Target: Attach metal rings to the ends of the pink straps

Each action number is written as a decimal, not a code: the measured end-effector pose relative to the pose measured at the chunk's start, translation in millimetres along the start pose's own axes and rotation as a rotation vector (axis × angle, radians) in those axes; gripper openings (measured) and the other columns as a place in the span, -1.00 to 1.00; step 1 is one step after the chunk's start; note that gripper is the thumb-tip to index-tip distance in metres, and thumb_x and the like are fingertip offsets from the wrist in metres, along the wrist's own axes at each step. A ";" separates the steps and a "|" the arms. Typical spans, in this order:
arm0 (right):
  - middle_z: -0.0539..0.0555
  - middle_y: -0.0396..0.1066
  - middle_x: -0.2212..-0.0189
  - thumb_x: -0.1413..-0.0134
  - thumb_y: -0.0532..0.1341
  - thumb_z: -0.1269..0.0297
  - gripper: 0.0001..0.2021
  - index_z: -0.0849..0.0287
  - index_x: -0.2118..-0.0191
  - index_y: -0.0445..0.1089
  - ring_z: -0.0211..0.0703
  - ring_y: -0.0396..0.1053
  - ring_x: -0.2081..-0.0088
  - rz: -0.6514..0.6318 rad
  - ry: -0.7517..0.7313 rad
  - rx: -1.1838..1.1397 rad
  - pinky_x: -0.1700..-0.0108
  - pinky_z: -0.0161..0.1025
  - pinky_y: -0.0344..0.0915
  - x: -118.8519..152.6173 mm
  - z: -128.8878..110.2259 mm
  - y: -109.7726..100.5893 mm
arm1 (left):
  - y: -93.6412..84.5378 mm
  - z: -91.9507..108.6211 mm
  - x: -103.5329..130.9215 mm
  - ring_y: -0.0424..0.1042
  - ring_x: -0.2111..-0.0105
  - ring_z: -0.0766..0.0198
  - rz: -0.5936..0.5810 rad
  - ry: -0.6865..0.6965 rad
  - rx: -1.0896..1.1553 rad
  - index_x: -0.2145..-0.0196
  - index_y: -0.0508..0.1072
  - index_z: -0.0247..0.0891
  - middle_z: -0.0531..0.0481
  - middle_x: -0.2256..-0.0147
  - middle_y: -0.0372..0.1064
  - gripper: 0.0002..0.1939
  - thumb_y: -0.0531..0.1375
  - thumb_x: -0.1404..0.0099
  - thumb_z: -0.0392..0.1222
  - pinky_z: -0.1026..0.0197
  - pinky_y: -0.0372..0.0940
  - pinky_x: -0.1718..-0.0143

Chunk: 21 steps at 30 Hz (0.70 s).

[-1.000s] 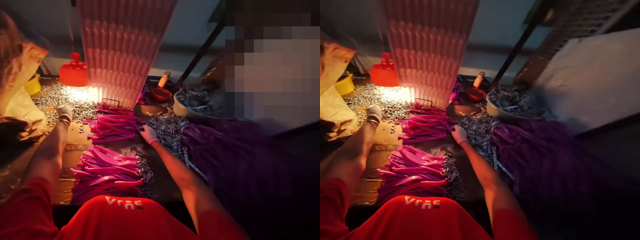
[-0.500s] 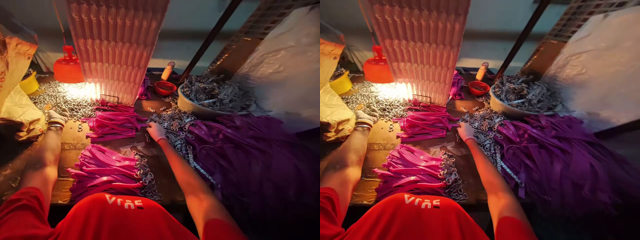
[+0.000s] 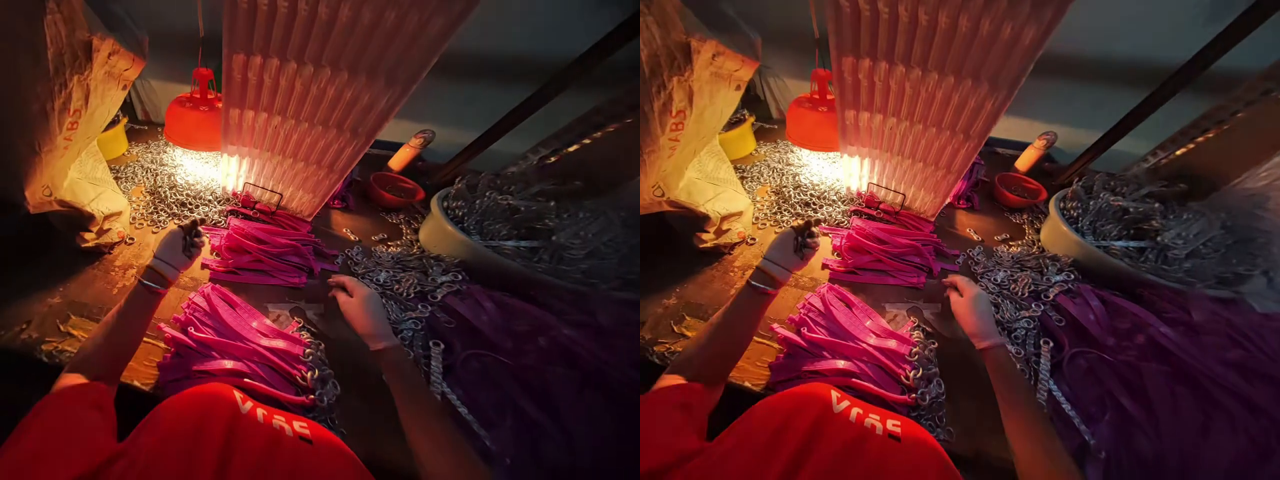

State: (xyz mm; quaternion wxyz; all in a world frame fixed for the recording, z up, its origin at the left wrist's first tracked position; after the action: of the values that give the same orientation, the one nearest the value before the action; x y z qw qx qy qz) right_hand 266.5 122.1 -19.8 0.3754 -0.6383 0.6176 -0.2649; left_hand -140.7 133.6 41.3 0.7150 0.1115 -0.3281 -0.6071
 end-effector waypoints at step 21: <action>0.04 0.55 0.15 -0.16 0.24 0.25 -0.68 0.15 -0.02 0.48 -0.15 0.47 0.13 -0.232 -0.163 -0.637 0.02 -0.22 0.38 37.4 -166.4 14.4 | 61.5 -95.4 101.6 0.17 0.70 0.45 -0.278 -0.031 -0.558 0.28 0.44 -0.28 0.11 0.59 0.30 -0.66 0.28 -0.28 0.09 0.38 0.03 0.73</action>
State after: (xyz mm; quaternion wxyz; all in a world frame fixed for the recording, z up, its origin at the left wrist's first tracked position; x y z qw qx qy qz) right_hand 128.1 60.5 60.0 0.1727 -0.8083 0.5609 -0.0479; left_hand -29.3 29.8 37.0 0.6231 -0.0546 -0.1412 -0.7674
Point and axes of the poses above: each hand's wrist, its own x-axis away from the middle knuckle, its own y-axis out of the palm, z = x × y, the point moved 4 cm from there along -x, towards the middle knuckle
